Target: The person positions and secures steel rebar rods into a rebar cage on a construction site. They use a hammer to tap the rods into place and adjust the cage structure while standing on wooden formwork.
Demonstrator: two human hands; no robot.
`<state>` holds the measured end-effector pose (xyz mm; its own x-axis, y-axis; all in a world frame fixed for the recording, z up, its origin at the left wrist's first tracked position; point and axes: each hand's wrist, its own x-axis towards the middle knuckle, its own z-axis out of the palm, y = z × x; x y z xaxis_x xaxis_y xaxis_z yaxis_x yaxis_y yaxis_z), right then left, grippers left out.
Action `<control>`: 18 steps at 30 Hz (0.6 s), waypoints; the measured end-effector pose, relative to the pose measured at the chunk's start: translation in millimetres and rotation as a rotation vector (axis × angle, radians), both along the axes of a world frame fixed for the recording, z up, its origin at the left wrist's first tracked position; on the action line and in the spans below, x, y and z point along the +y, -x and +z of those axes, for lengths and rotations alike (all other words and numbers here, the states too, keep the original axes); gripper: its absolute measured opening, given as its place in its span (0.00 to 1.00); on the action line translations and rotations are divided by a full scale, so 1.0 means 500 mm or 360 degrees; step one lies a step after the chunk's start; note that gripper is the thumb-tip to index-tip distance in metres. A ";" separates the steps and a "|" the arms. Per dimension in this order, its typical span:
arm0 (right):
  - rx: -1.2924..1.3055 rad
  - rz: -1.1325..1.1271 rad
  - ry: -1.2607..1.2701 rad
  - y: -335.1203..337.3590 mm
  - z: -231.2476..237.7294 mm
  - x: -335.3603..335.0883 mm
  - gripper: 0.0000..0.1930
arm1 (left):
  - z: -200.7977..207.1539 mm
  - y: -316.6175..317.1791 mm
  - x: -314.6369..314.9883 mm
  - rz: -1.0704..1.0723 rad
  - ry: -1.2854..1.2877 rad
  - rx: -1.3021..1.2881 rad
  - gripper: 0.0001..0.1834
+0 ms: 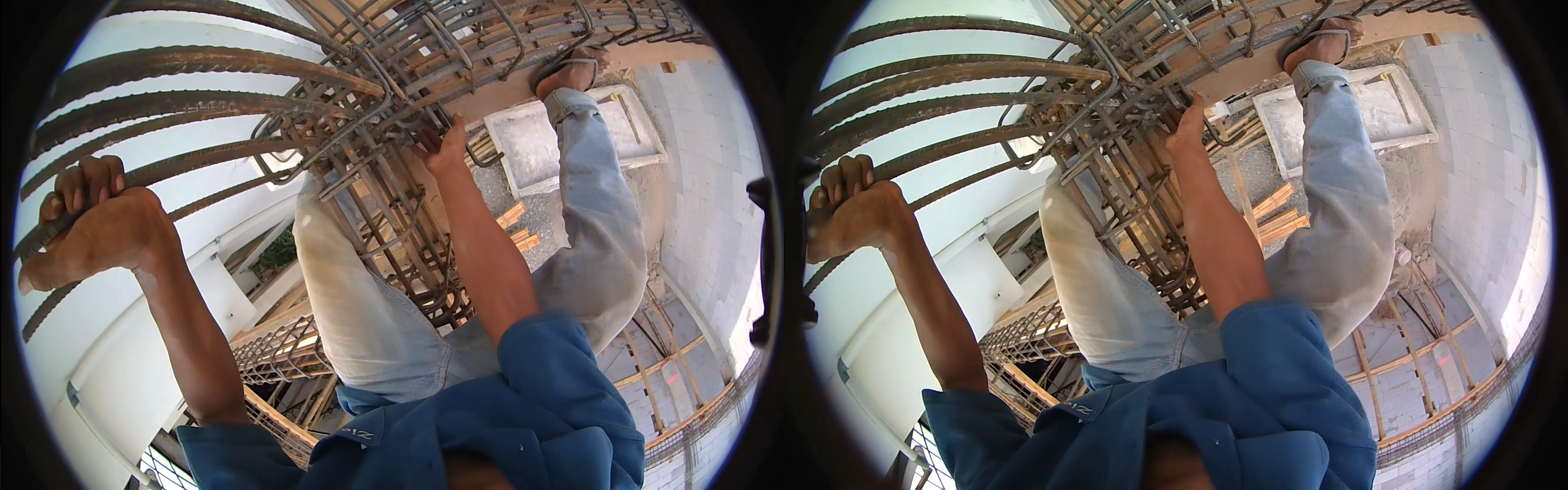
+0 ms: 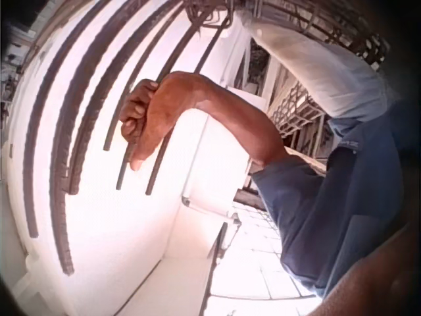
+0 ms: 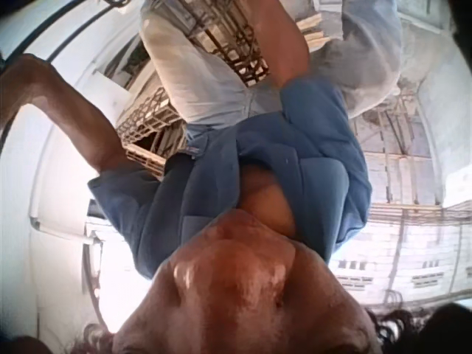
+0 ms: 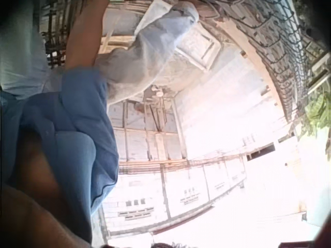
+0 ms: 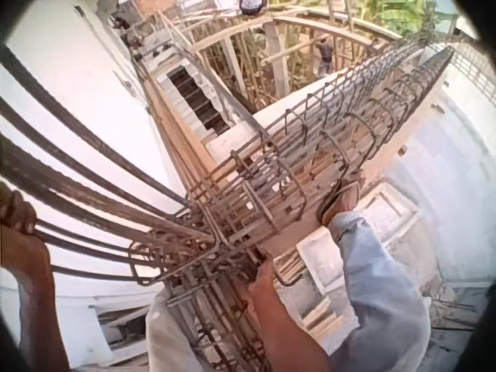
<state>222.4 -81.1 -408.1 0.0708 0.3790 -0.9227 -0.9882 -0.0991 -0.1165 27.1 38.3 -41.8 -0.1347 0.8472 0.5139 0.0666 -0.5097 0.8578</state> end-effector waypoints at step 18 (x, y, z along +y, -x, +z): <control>-0.2639 0.0656 -0.1270 0.004 0.658 0.001 0.36 | -0.064 0.084 -0.134 -0.0213 -0.0550 0.0241 0.43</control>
<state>220.5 -80.7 -79.1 0.3909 0.8502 0.3527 0.2264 0.2826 -0.9322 -15.2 -28.7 -73.7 0.0641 0.6259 0.7773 0.0927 -0.7793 0.6198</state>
